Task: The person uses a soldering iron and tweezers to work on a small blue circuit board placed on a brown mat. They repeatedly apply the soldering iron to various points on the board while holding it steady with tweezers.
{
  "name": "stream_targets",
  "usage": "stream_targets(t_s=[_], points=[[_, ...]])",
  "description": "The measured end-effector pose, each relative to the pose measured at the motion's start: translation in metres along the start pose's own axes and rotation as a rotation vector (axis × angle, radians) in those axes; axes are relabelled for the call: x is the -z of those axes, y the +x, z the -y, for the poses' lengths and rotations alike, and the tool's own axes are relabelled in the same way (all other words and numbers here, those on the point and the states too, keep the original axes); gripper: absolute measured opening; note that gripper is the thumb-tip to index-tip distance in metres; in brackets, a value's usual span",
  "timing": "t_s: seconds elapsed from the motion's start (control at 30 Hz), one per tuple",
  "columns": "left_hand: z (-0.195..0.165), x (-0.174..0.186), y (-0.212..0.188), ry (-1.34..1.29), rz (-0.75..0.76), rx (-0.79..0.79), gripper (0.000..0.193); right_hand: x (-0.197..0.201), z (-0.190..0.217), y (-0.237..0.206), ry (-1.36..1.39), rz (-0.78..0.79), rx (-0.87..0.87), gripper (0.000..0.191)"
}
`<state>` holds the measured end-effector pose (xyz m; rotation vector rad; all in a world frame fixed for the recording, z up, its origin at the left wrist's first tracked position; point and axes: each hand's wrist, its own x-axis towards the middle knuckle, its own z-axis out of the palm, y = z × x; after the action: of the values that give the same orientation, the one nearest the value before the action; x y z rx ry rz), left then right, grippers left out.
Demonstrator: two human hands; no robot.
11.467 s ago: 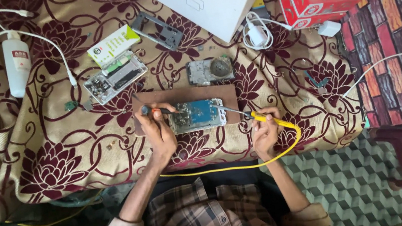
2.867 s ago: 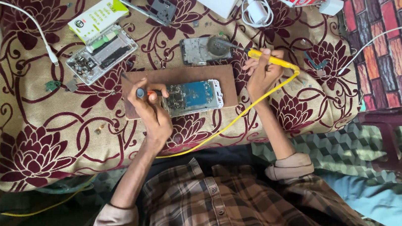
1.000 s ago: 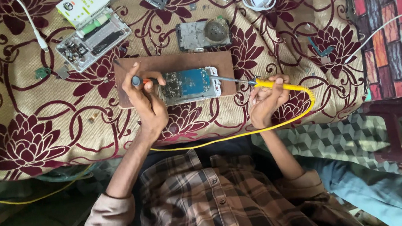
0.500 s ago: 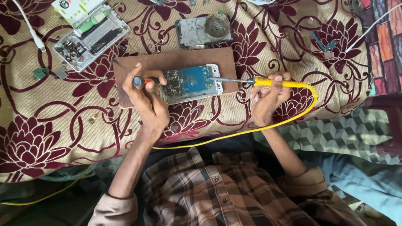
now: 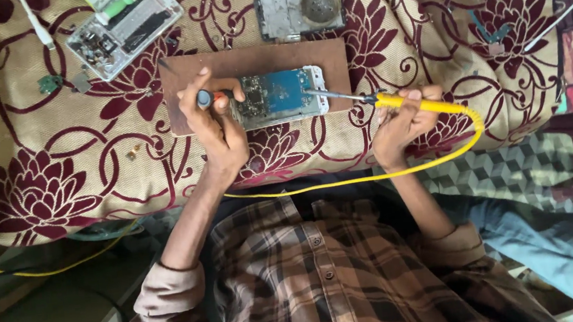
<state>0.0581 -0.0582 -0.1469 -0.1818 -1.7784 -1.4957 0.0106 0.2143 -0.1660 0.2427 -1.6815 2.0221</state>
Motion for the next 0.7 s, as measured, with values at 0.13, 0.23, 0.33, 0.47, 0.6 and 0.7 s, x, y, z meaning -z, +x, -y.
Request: stream_targets(t_s=[0.13,0.23,0.33,0.47,0.6,0.7], points=[[-0.002,0.000,-0.003,0.177,0.014,-0.044,0.036,-0.003,0.008,0.013,-0.172,0.029,0.036,0.018],[-0.005,0.000,-0.004,0.172,0.021,-0.037,0.036,-0.013,0.019,0.023,-0.279,0.068,0.117,0.021],[-0.006,-0.001,-0.003,0.113,0.034,-0.038,0.034,-0.020,0.040,0.029,-0.512,0.148,0.221,0.027],[-0.004,-0.001,-0.001,0.162,0.018,-0.080,0.030,-0.035,0.064,0.043,-0.607,0.288,0.302,0.028],[-0.003,-0.004,-0.003,0.059,-0.019,0.037,0.031,-0.048,0.094,0.042,-0.507,0.486,0.123,0.023],[-0.002,-0.004,-0.001,-0.023,-0.050,0.146,0.033,-0.057,0.111,0.048,-0.551,0.607,0.223,0.025]])
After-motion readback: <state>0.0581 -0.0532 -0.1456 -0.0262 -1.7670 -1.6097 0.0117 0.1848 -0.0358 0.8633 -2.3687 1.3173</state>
